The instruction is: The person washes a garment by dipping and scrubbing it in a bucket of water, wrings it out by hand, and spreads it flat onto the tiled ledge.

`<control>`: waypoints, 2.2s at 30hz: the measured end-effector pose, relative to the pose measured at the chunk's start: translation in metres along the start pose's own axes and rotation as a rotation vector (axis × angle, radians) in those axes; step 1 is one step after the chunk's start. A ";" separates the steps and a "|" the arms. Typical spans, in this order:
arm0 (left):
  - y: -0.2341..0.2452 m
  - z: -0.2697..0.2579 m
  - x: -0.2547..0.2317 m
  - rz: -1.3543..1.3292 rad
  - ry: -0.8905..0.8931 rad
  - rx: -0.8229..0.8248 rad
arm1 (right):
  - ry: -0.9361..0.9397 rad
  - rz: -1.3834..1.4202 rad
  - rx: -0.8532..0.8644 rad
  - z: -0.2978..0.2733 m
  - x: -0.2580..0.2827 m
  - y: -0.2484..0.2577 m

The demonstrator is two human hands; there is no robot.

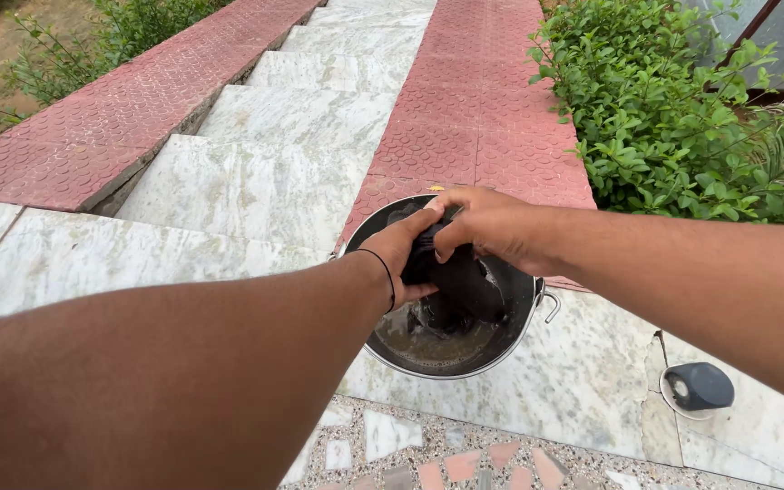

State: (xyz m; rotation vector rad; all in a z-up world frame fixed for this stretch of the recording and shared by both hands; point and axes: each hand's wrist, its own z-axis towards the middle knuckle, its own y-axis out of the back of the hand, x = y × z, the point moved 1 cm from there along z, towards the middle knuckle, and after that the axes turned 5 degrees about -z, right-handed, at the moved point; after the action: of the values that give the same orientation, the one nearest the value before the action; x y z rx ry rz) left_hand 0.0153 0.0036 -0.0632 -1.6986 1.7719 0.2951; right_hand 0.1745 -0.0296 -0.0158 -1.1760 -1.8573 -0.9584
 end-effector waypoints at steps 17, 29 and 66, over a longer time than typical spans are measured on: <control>-0.009 -0.043 0.014 -0.665 0.110 0.129 | -0.460 0.936 -0.067 -0.036 -0.026 -0.012; 0.009 -0.035 0.015 -0.704 0.104 0.121 | -0.478 0.944 -0.153 -0.017 -0.047 0.000; 0.000 -0.009 0.029 -0.572 0.024 0.068 | -0.646 0.750 -0.435 -0.010 -0.036 -0.023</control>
State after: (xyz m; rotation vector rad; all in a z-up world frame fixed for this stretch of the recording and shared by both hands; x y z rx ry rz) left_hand 0.0144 -0.0246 -0.0732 -2.0712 1.2205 -0.0385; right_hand 0.1661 -0.0598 -0.0472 -2.4410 -1.4260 -0.5775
